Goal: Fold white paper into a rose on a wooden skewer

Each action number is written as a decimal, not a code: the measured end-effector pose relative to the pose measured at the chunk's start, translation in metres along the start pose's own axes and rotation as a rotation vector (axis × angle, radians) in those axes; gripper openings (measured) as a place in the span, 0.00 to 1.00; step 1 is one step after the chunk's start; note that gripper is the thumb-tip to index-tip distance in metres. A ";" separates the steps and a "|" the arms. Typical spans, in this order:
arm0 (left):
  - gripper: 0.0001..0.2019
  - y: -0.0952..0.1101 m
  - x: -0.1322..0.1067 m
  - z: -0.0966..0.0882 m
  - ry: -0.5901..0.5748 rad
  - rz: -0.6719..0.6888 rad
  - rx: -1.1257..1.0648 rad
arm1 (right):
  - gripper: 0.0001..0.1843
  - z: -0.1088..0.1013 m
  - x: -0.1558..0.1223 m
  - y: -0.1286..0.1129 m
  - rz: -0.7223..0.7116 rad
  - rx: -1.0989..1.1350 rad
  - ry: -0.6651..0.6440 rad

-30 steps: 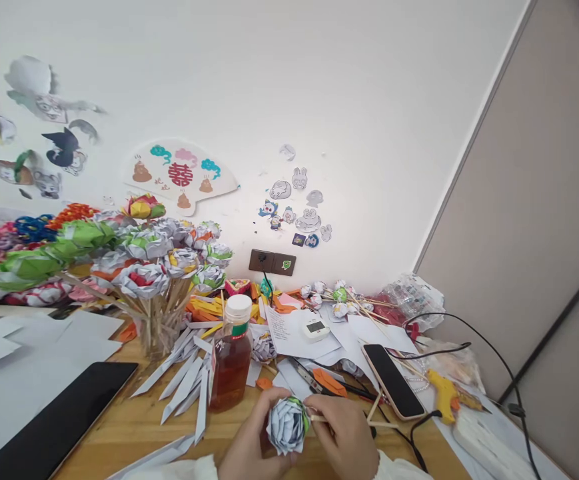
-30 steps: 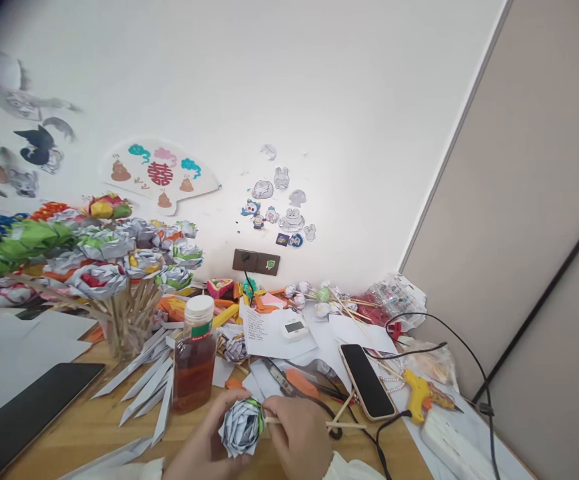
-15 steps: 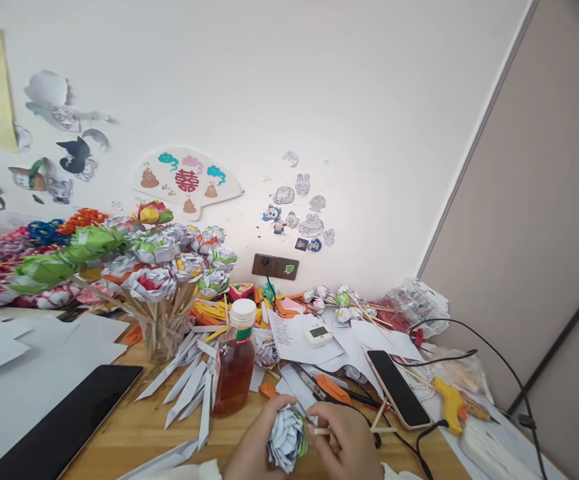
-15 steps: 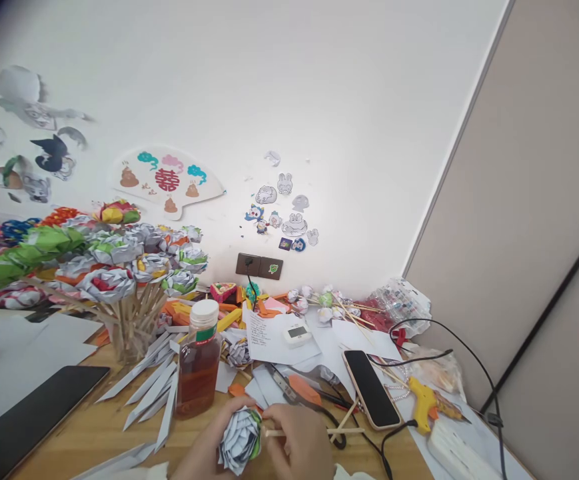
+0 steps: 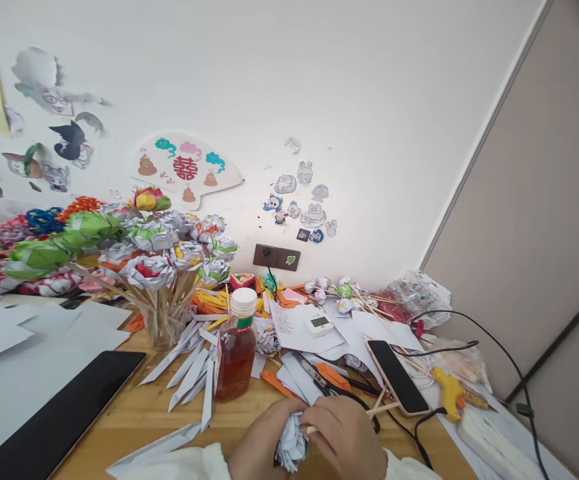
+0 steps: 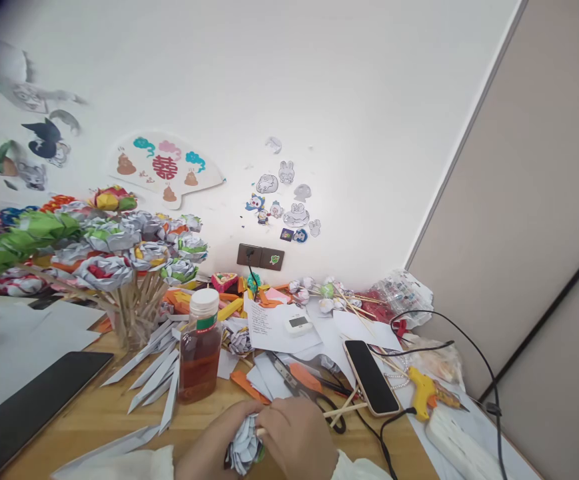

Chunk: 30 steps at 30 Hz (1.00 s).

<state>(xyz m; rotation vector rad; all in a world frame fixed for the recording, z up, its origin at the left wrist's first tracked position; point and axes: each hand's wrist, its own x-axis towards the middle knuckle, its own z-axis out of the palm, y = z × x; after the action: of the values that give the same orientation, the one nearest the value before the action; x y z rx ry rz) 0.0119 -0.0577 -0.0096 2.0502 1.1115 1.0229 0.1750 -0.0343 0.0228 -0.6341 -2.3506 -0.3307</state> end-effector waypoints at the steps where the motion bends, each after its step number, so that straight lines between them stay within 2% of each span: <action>1: 0.27 0.000 0.000 0.000 -0.010 0.004 0.012 | 0.21 -0.001 0.001 -0.001 -0.009 -0.009 -0.010; 10: 0.29 0.006 -0.002 -0.002 -0.077 -0.048 0.116 | 0.24 0.001 0.003 -0.005 -0.029 -0.098 -0.092; 19: 0.31 0.002 -0.005 0.003 -0.053 -0.099 0.148 | 0.17 0.006 0.001 -0.007 -0.137 -0.265 0.018; 30: 0.31 0.008 -0.006 0.002 -0.037 -0.099 0.166 | 0.15 0.006 -0.001 -0.004 -0.108 -0.289 0.051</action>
<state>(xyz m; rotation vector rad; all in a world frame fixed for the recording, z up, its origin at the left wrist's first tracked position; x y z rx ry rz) 0.0149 -0.0667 -0.0063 2.1091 1.3032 0.8665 0.1699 -0.0359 0.0174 -0.6246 -2.3120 -0.7369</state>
